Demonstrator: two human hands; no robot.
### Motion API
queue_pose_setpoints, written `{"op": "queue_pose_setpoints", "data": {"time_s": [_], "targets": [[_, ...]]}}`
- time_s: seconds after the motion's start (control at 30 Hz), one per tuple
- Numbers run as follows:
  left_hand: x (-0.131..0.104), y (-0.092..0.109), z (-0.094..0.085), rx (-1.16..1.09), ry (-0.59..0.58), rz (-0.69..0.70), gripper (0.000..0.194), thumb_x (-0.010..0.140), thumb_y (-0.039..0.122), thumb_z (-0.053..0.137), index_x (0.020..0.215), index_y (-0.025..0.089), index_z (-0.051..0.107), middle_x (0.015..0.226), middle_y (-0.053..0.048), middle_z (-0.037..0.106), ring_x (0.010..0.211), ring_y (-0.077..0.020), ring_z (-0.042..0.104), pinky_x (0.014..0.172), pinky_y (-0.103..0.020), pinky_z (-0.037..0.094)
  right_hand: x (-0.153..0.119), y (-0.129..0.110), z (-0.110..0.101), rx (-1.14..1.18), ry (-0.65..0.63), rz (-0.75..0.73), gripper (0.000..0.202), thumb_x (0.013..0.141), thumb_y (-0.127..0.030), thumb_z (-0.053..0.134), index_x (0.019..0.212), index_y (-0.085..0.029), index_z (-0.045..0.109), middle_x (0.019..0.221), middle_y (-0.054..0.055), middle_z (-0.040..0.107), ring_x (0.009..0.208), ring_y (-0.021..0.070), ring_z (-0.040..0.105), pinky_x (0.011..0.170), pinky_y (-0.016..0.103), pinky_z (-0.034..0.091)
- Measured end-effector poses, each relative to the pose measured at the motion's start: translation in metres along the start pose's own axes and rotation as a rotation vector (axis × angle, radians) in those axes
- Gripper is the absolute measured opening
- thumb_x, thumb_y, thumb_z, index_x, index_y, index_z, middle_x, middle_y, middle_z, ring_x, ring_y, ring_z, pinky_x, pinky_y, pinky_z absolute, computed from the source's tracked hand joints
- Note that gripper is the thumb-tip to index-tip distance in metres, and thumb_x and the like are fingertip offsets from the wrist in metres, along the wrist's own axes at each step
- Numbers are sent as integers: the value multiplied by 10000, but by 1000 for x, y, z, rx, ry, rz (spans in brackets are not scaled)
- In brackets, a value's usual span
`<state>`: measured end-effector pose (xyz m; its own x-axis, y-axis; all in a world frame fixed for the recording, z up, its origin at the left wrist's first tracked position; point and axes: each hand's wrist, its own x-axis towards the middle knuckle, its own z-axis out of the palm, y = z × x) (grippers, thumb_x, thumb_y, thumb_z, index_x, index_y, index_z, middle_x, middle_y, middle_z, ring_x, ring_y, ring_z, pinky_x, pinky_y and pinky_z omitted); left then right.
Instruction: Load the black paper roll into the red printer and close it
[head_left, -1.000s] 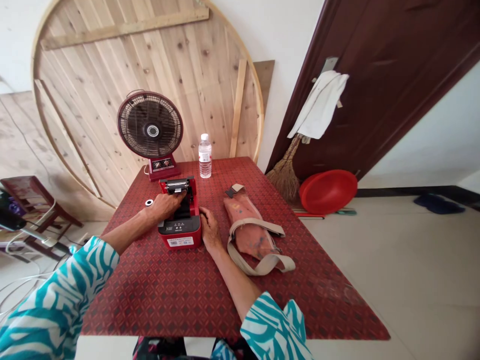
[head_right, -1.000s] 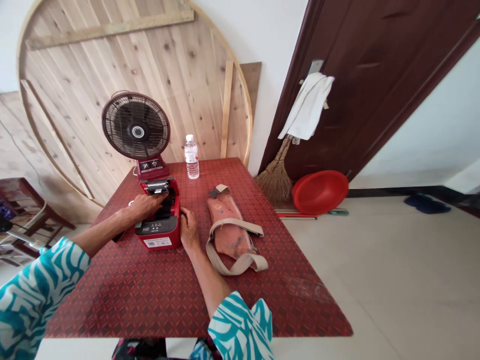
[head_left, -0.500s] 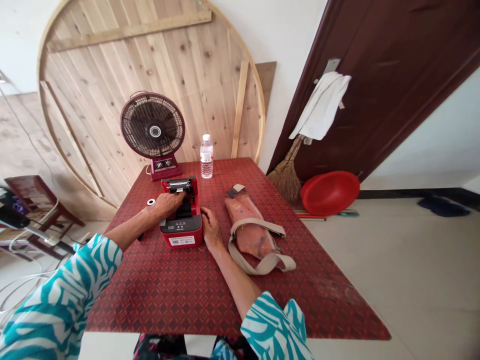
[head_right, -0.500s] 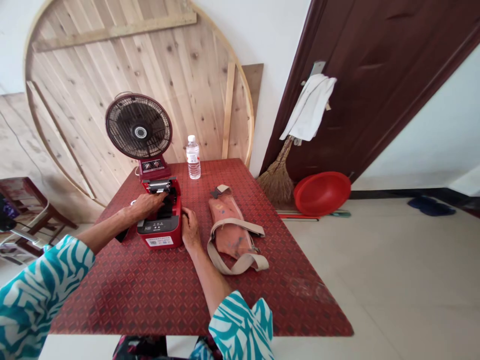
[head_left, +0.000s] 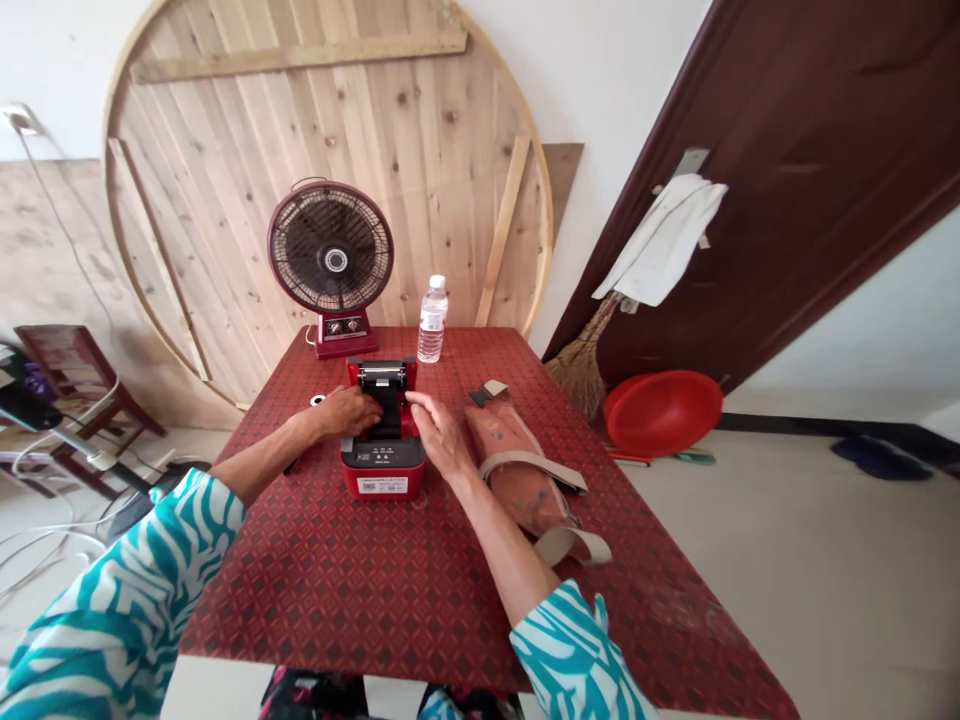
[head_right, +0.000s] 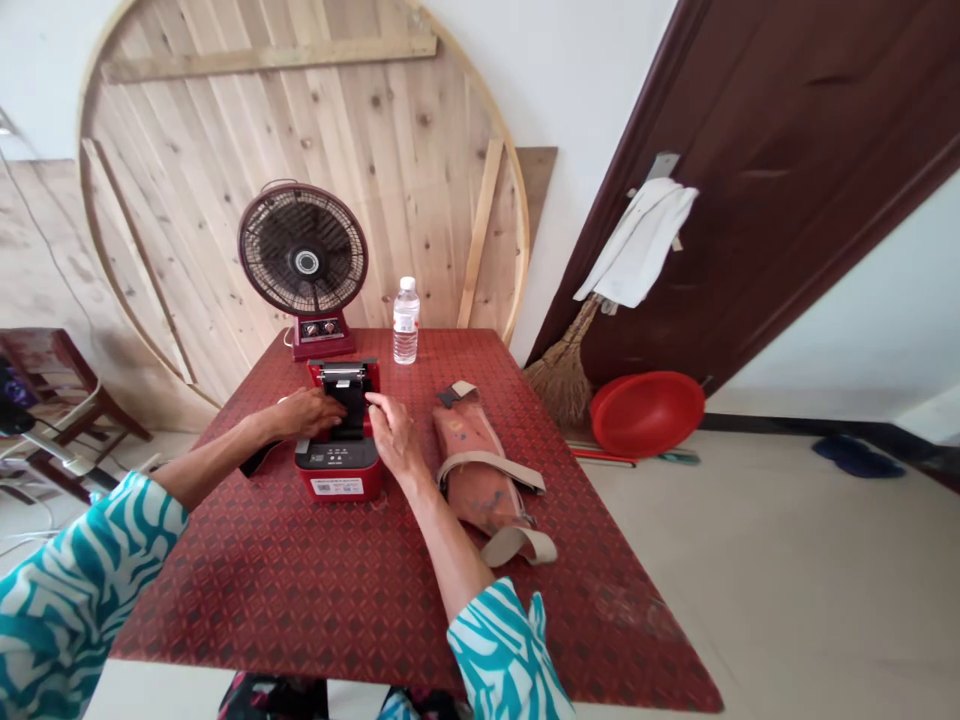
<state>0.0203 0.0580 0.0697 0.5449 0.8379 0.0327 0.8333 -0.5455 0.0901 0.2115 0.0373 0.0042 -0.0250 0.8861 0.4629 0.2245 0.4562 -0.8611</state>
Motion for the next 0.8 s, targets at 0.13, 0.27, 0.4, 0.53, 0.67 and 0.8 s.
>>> {"op": "queue_pose_setpoints", "data": {"time_s": [0.13, 0.27, 0.4, 0.53, 0.67, 0.8], "targets": [[-22, -16, 7, -188, 175, -55, 295, 903, 216, 465, 1109, 224, 676, 1085, -56, 691, 1022, -173, 613, 937, -301, 451, 17, 0, 7, -184, -53, -50, 266, 836, -285, 473, 1015, -275, 669, 1063, 30, 686, 1052, 234, 573, 976, 437, 394], [-33, -24, 24, -240, 380, -347, 322, 907, 289, 483, 1174, 222, 651, 940, -55, 662, 831, -163, 619, 794, -274, 488, 19, 9, 13, -249, -3, -40, 264, 837, -277, 457, 987, -255, 674, 1037, 64, 651, 1028, 242, 554, 969, 450, 393], [-24, -21, 36, -327, 437, -406, 272, 869, 292, 549, 1096, 233, 688, 990, -54, 633, 928, -180, 593, 871, -311, 473, 20, 21, 10, -306, 54, 22, 259, 818, -286, 482, 975, -271, 687, 999, 70, 633, 1023, 250, 542, 1001, 491, 360], [-15, -18, 43, -400, 599, -447, 174, 831, 261, 599, 956, 219, 713, 1147, -68, 578, 1139, -224, 512, 1027, -408, 377, 31, 35, 10, -247, -4, 43, 255, 765, -288, 540, 968, -265, 691, 1033, 57, 643, 1050, 249, 538, 1005, 483, 367], [-12, -16, 48, -482, 682, -476, 159, 809, 266, 648, 949, 228, 713, 1317, -77, 476, 1249, -236, 426, 1068, -421, 339, 41, 44, 16, -178, -72, 62, 299, 735, -311, 577, 1001, -242, 695, 1067, 65, 636, 1059, 246, 540, 989, 450, 397], [-3, -13, 55, -468, 632, -438, 190, 801, 302, 670, 978, 256, 723, 1425, -57, 401, 1286, -270, 385, 1072, -464, 333, 42, 48, 19, -200, -95, 55, 305, 725, -285, 579, 1002, -259, 704, 1056, 57, 620, 1048, 237, 534, 990, 442, 396]]}}
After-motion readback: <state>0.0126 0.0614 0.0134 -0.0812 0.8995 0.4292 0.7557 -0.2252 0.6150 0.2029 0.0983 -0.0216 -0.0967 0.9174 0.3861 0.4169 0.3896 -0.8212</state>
